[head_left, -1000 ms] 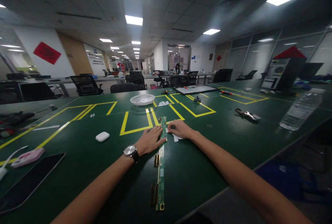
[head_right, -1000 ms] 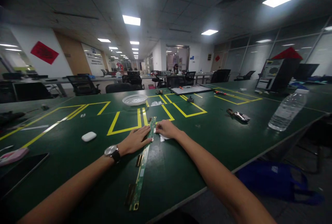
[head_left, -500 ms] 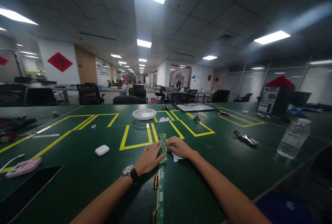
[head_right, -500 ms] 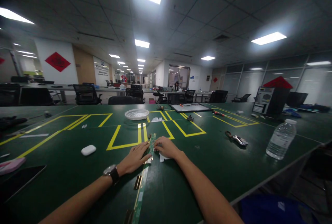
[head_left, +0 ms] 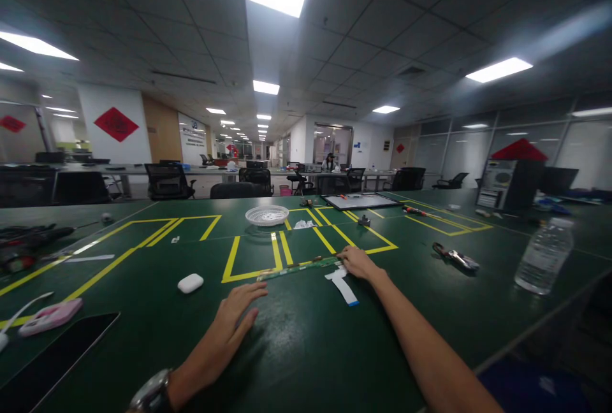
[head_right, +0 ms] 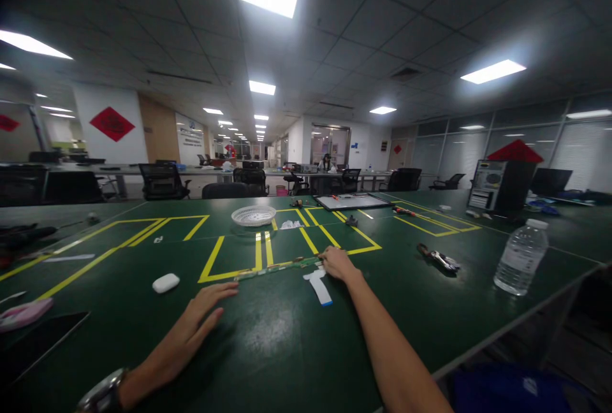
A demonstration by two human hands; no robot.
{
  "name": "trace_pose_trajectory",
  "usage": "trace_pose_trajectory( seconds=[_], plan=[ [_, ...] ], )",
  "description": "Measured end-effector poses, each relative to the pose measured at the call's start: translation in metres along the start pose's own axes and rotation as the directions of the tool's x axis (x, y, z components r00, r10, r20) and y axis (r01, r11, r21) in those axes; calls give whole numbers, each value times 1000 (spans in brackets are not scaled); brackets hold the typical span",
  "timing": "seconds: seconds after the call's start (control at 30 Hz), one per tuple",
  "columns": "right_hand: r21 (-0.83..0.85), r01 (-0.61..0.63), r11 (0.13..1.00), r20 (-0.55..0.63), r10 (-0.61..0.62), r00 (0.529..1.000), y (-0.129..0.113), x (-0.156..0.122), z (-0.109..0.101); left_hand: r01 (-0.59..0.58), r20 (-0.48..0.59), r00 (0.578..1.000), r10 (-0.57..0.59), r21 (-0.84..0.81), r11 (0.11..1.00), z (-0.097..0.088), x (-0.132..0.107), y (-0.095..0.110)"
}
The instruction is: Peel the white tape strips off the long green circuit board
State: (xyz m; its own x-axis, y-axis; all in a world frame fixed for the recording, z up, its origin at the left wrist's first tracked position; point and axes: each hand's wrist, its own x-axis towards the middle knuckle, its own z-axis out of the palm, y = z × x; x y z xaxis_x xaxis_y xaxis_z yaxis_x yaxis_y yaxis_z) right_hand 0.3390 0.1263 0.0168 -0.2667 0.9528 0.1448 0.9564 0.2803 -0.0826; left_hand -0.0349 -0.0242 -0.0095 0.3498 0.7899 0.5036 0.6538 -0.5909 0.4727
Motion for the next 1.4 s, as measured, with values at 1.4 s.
trace_pose_trajectory(
  seconds=[1.4],
  plan=[
    [52, -224, 973, -78, 228, 971, -20, -22, 0, -94, 227, 971, 74, 80, 992, -1, -4, 9]
  ],
)
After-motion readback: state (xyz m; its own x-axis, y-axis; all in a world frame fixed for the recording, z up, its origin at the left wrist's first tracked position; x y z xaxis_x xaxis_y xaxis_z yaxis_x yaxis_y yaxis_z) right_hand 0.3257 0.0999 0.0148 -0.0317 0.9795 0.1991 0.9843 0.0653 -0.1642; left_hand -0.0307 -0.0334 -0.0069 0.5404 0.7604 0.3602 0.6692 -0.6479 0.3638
